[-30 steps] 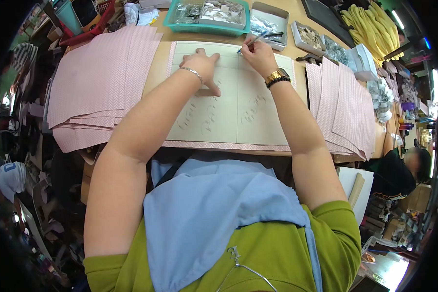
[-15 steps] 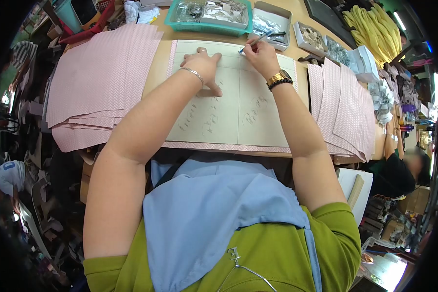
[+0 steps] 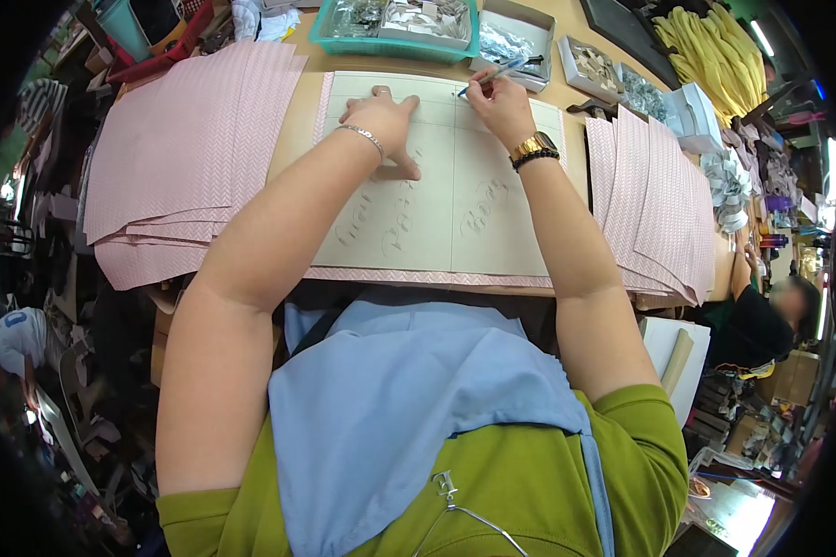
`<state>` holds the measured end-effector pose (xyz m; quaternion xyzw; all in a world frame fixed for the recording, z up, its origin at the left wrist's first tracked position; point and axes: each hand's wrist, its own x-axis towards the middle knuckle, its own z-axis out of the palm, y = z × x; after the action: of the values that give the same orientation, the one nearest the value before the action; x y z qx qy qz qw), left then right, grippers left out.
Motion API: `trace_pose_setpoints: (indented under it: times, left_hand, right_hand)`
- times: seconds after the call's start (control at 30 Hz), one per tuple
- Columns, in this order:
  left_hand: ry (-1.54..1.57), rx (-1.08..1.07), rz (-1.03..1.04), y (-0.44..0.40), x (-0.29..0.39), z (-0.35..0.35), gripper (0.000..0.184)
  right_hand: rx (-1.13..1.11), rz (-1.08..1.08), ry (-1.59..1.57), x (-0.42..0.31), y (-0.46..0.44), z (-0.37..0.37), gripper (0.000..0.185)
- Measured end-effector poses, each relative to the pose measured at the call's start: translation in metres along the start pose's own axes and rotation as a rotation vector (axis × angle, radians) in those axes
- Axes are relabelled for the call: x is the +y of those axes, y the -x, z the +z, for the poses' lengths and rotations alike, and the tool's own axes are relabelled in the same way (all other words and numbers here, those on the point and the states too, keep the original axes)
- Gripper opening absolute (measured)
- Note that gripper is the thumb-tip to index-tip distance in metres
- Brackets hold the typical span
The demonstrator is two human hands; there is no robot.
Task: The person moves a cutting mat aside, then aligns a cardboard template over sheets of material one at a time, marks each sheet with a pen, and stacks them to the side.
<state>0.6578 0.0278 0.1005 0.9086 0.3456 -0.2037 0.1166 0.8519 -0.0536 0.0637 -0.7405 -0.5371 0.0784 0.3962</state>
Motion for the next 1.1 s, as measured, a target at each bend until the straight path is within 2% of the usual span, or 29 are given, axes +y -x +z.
trace_pose_setpoints:
  times: [0.13,0.2,0.43,0.53,0.57,0.63,0.7,0.77,0.83,0.93,1.03,1.1]
  left_hand:
    - [-0.043,0.086,0.038,0.007,0.0,-0.001,0.124]
    - [-0.033,0.075,0.033,0.009,0.001,-0.004,0.124]
    - [0.043,0.026,-0.014,-0.001,-0.001,0.002,0.119]
    - [0.024,0.011,-0.019,-0.005,-0.001,0.003,0.121]
    - [0.01,0.0,-0.024,-0.003,0.0,0.004,0.122]
    - [-0.013,-0.007,-0.036,-0.001,0.003,0.0,0.123]
    - [-0.032,-0.02,-0.048,-0.008,0.004,0.002,0.124]
    - [-0.029,-0.024,-0.056,-0.009,0.003,0.006,0.123]
    - [-0.01,-0.01,-0.057,-0.008,0.002,0.007,0.121]
    - [0.018,-0.004,-0.044,-0.005,0.001,0.007,0.118]
    - [0.02,0.016,-0.047,-0.005,0.001,0.008,0.117]
    - [0.021,0.03,-0.049,-0.006,0.0,0.008,0.117]
  right_hand:
    - [-0.019,0.008,0.04,-0.004,0.001,-0.004,0.024]
    - [0.052,-0.043,-0.025,-0.002,0.001,0.001,0.025]
    - [0.063,-0.044,0.036,0.006,-0.001,0.005,0.025]
    - [0.058,0.023,0.013,0.001,0.004,-0.001,0.028]
    - [0.129,-0.069,-0.041,0.007,0.006,0.0,0.024]
    - [0.142,-0.051,-0.325,-0.026,0.04,-0.003,0.013]
    - [-0.069,-0.367,-0.335,-0.059,0.085,0.001,0.008]
    - [-0.397,-0.564,-0.367,-0.096,0.128,0.003,0.021]
    - [-0.588,-0.624,-0.288,-0.12,0.156,0.013,0.028]
    - [-0.574,-0.717,-0.218,-0.128,0.168,0.036,0.028]
    - [-0.55,-0.727,-0.168,-0.124,0.166,0.043,0.025]
    - [-0.62,-0.686,-0.134,-0.123,0.163,0.029,0.023]
